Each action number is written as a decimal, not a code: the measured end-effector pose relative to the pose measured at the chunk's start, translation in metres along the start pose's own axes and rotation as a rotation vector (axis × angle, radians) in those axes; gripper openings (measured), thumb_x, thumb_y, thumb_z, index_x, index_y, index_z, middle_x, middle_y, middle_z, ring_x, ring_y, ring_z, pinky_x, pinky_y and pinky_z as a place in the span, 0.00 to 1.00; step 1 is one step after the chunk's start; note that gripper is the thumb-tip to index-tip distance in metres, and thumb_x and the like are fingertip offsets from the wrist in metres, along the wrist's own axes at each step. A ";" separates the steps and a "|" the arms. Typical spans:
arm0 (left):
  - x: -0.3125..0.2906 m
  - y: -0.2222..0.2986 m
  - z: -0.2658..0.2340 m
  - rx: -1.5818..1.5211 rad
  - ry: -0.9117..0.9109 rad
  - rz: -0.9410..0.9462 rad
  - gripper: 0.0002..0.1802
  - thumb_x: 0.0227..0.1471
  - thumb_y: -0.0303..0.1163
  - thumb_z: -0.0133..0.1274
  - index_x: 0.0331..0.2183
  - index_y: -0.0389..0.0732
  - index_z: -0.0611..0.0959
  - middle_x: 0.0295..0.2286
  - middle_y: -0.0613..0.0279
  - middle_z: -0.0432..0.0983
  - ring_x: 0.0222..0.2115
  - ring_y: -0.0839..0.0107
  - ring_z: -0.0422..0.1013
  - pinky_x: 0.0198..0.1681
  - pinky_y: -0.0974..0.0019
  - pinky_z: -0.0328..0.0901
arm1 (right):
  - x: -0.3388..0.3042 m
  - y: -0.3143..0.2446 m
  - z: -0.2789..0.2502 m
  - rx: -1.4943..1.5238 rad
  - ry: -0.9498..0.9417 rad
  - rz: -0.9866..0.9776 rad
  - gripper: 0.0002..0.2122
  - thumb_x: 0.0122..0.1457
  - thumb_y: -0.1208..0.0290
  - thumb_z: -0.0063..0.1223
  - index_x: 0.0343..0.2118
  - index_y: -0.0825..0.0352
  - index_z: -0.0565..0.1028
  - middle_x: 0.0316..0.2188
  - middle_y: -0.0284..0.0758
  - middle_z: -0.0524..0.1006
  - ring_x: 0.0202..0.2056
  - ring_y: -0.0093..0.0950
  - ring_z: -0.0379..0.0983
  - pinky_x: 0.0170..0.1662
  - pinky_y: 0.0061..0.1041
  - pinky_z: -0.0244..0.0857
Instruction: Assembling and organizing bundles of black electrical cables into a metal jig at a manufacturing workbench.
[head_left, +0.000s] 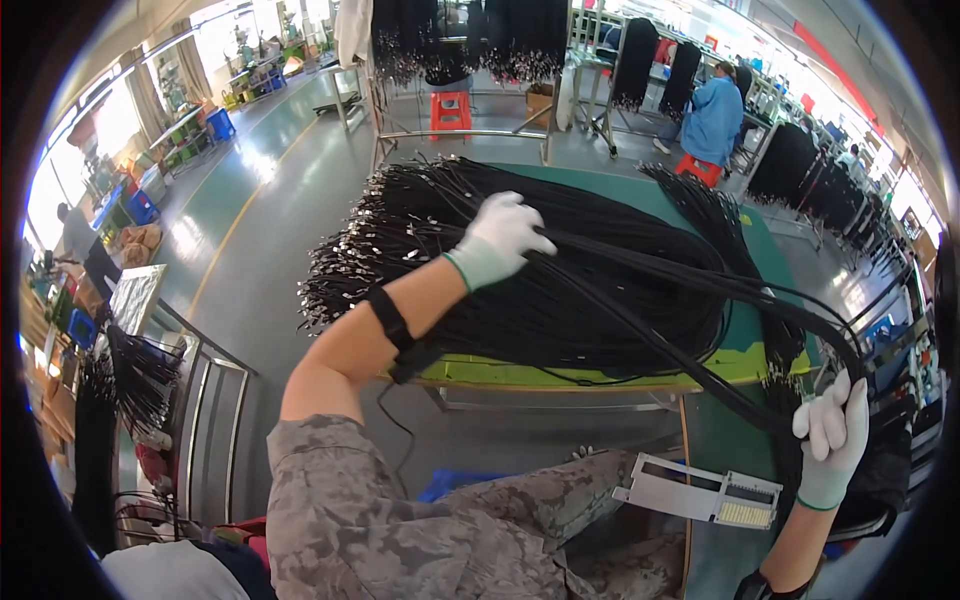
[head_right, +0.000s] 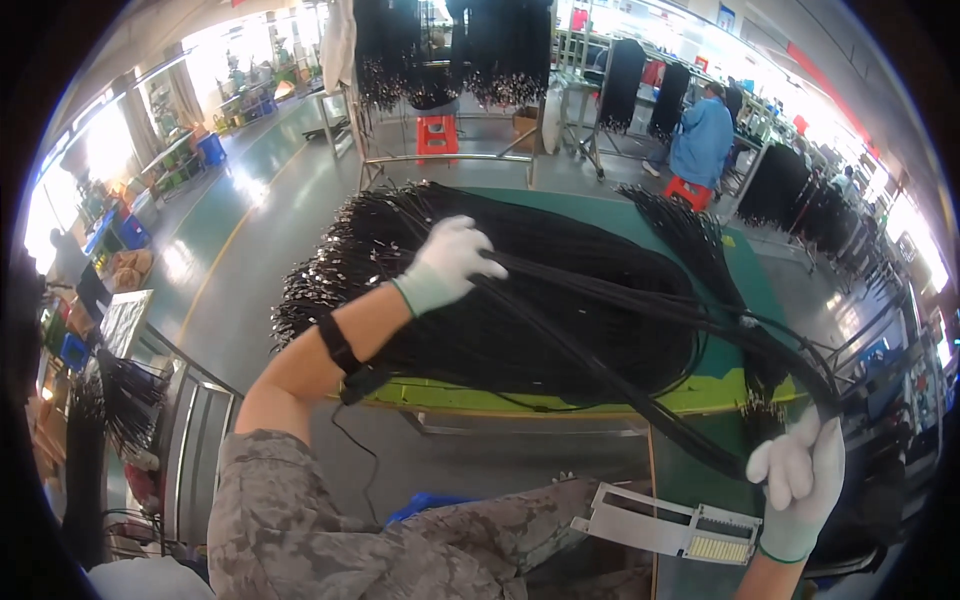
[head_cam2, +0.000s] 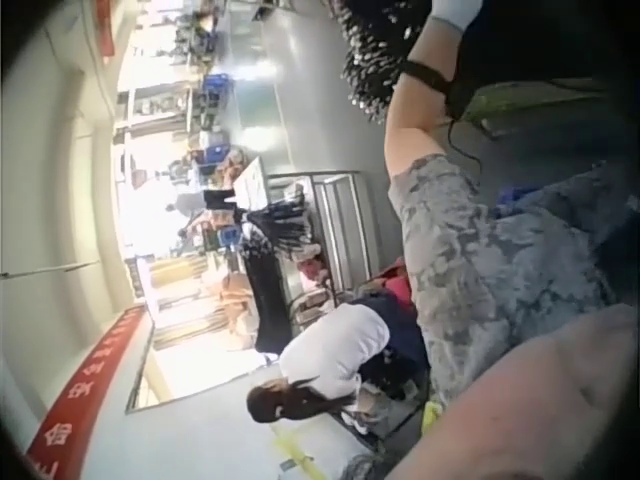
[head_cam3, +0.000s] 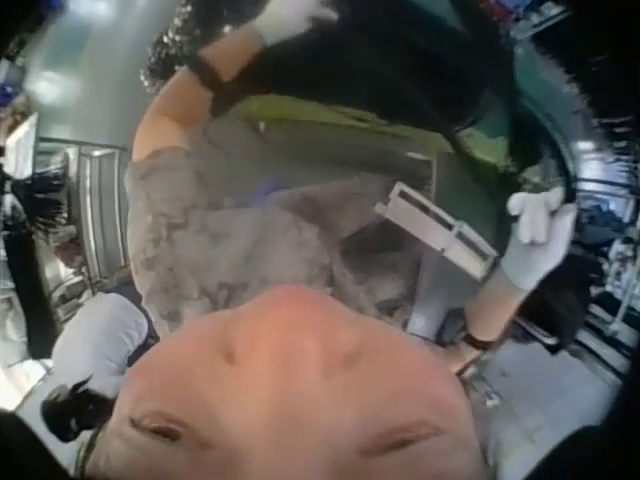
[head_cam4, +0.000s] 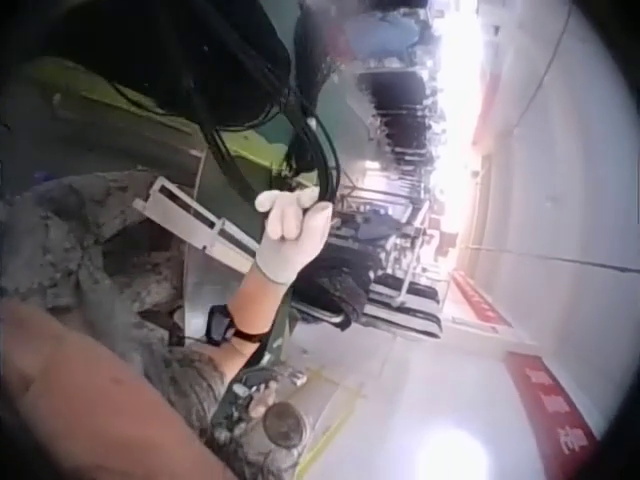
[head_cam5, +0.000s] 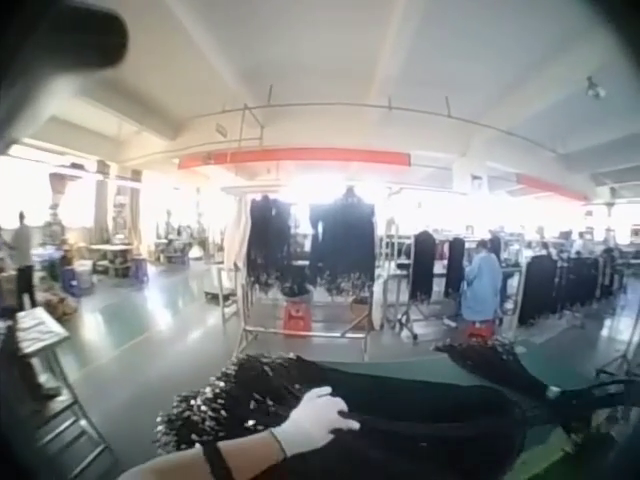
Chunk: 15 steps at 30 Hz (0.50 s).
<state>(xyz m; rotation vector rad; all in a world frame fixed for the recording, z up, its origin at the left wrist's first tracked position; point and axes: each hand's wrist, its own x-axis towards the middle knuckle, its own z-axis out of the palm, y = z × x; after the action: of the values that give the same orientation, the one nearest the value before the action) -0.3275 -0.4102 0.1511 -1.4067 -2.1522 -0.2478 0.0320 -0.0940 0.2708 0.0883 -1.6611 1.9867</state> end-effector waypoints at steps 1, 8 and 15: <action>-0.006 -0.019 -0.003 0.024 -0.006 -0.049 0.16 0.34 0.30 0.59 0.31 0.60 0.86 0.32 0.68 0.75 0.38 0.64 0.70 0.50 0.55 0.59 | -0.011 -0.003 -0.018 -0.006 0.015 -0.001 0.17 0.68 0.60 0.36 0.45 0.70 0.70 0.14 0.23 0.61 0.10 0.15 0.50 0.19 0.20 0.54; 0.017 -0.088 -0.077 0.182 0.598 -0.083 0.14 0.30 0.25 0.60 0.27 0.49 0.85 0.30 0.61 0.73 0.34 0.56 0.70 0.38 0.59 0.65 | -0.056 -0.021 -0.084 0.203 0.161 0.068 0.14 0.68 0.56 0.38 0.31 0.60 0.69 0.13 0.19 0.54 0.13 0.13 0.50 0.23 0.18 0.53; 0.004 -0.114 -0.073 0.220 0.284 -0.057 0.11 0.33 0.23 0.57 0.26 0.47 0.84 0.30 0.61 0.73 0.37 0.57 0.70 0.39 0.56 0.65 | -0.071 0.021 -0.055 0.071 0.504 0.188 0.13 0.68 0.57 0.38 0.32 0.60 0.69 0.13 0.18 0.49 0.13 0.13 0.46 0.23 0.18 0.53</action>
<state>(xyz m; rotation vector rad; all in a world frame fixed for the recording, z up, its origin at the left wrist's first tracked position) -0.4051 -0.4883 0.2303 -1.1161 -1.9227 -0.2105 0.0989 -0.0701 0.2123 -0.5182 -1.3077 1.9883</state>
